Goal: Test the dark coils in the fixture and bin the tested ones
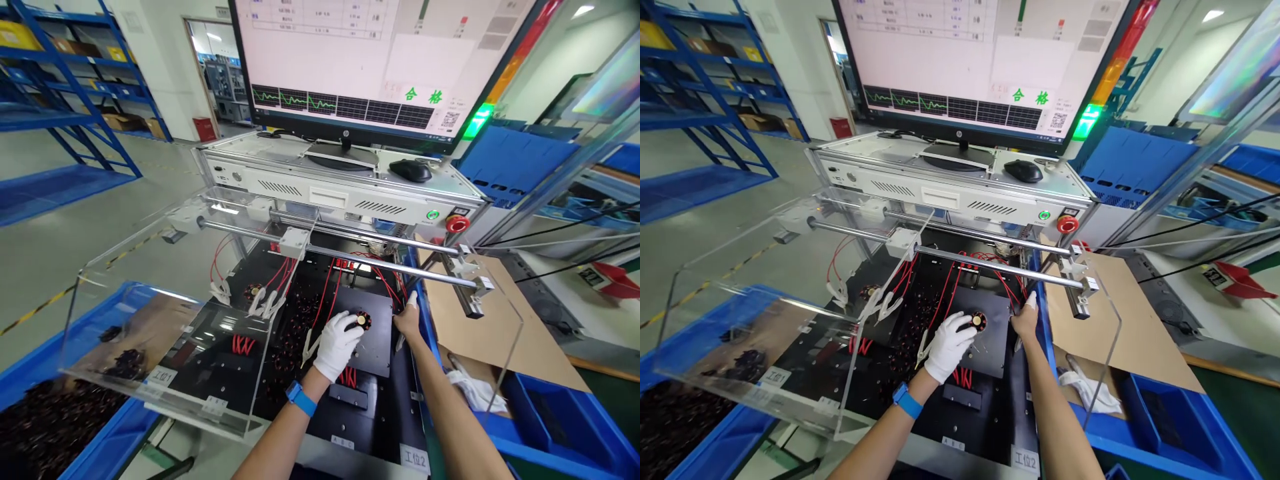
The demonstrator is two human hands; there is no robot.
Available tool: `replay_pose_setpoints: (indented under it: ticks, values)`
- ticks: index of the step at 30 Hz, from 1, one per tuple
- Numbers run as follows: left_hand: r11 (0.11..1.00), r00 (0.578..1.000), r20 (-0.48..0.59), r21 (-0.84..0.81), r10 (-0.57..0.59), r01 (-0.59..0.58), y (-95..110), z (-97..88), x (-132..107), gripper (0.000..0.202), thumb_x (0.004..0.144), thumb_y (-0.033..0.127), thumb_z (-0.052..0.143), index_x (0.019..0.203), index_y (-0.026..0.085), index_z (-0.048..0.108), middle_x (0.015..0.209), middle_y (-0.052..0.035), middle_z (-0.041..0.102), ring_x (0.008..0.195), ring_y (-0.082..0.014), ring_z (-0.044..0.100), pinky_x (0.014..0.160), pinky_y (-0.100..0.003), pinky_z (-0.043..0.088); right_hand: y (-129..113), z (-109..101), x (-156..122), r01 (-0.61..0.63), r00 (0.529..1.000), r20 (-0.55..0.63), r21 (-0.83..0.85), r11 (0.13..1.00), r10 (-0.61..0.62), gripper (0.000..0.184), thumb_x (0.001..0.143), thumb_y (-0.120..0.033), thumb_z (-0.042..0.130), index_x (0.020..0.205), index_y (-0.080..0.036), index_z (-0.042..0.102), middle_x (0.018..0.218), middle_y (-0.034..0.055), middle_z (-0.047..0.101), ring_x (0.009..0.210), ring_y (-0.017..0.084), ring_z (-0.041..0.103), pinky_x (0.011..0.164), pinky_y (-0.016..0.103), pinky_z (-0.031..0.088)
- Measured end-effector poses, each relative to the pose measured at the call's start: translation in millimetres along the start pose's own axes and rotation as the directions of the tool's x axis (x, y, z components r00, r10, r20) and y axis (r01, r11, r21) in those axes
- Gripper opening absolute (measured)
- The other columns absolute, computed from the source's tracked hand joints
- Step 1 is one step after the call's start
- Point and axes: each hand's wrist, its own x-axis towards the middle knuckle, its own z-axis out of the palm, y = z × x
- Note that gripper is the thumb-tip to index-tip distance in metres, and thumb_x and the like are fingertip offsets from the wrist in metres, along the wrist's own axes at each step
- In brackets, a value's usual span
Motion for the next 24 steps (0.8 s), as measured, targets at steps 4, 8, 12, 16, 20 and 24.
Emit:
replay_pose_setpoints:
  ticks: [4,8,12,16,20,24]
  values:
    - [0.998,0.999,-0.011,0.022,0.051,-0.050,0,4.0,0,0.017,0.079,0.021,0.056,0.087,0.031,0.066,0.106,0.0031,0.063,0.110,-0.0169,0.049,0.100,-0.039,0.039,5,7,1,-0.052,0.997,0.062,-0.066,0.996,0.056,0.072,0.064,-0.022,0.050,0.130,-0.003,0.031,0.093,0.0146,0.060,0.086,0.027,0.057,0.073,0.034,0.045]
    - [0.993,0.991,-0.066,0.042,0.115,-0.113,-2,6.5,-4,0.015,0.079,0.021,0.057,0.084,0.031,0.067,0.105,0.0048,0.064,0.109,-0.0160,0.049,0.099,-0.037,0.039,-12,-17,-11,-0.041,0.998,0.049,-0.131,0.991,0.048,0.050,0.071,-0.028,0.044,0.119,-0.014,0.049,0.090,0.0107,0.061,0.082,0.027,0.058,0.069,0.035,0.043]
    - [0.986,0.981,-0.111,0.062,0.160,-0.154,-1,12.9,-6,0.014,0.079,0.021,0.056,0.082,0.029,0.067,0.096,0.0040,0.067,0.104,-0.0149,0.052,0.098,-0.035,0.038,-31,-38,-40,0.094,0.981,0.191,-0.343,0.935,-0.028,0.056,0.070,-0.036,0.047,0.124,-0.020,0.045,0.105,0.0141,0.056,0.093,0.032,0.056,0.070,0.038,0.043]
    - [0.987,0.984,-0.088,0.028,0.157,-0.156,0,21.7,-5,0.014,0.080,0.022,0.055,0.083,0.027,0.067,0.090,0.0036,0.068,0.100,-0.0144,0.055,0.095,-0.034,0.040,-28,-33,-80,0.134,0.933,0.360,-0.369,0.920,0.009,0.062,0.075,-0.040,0.043,0.129,-0.011,0.035,0.104,0.0182,0.056,0.094,0.031,0.057,0.071,0.036,0.045]
    - [0.994,0.990,-0.102,-0.042,0.099,-0.104,1,25.7,-4,0.010,0.077,0.025,0.059,0.080,0.024,0.068,0.085,0.0021,0.069,0.095,-0.0160,0.058,0.091,-0.033,0.044,-16,-31,-97,0.047,0.908,0.398,-0.409,0.911,0.132,0.060,0.080,-0.050,0.034,0.124,-0.010,0.040,0.096,0.0194,0.060,0.085,0.033,0.060,0.067,0.039,0.045]
    - [0.985,0.989,-0.146,-0.171,-0.011,-0.014,6,20.7,-4,0.009,0.075,0.022,0.063,0.080,0.025,0.069,0.082,0.0015,0.069,0.094,-0.0165,0.058,0.090,-0.034,0.045,-27,-44,-81,-0.076,0.925,0.357,-0.156,0.985,0.128,0.054,0.072,-0.054,0.048,0.110,-0.015,0.053,0.083,0.0140,0.064,0.083,0.032,0.060,0.070,0.038,0.045]
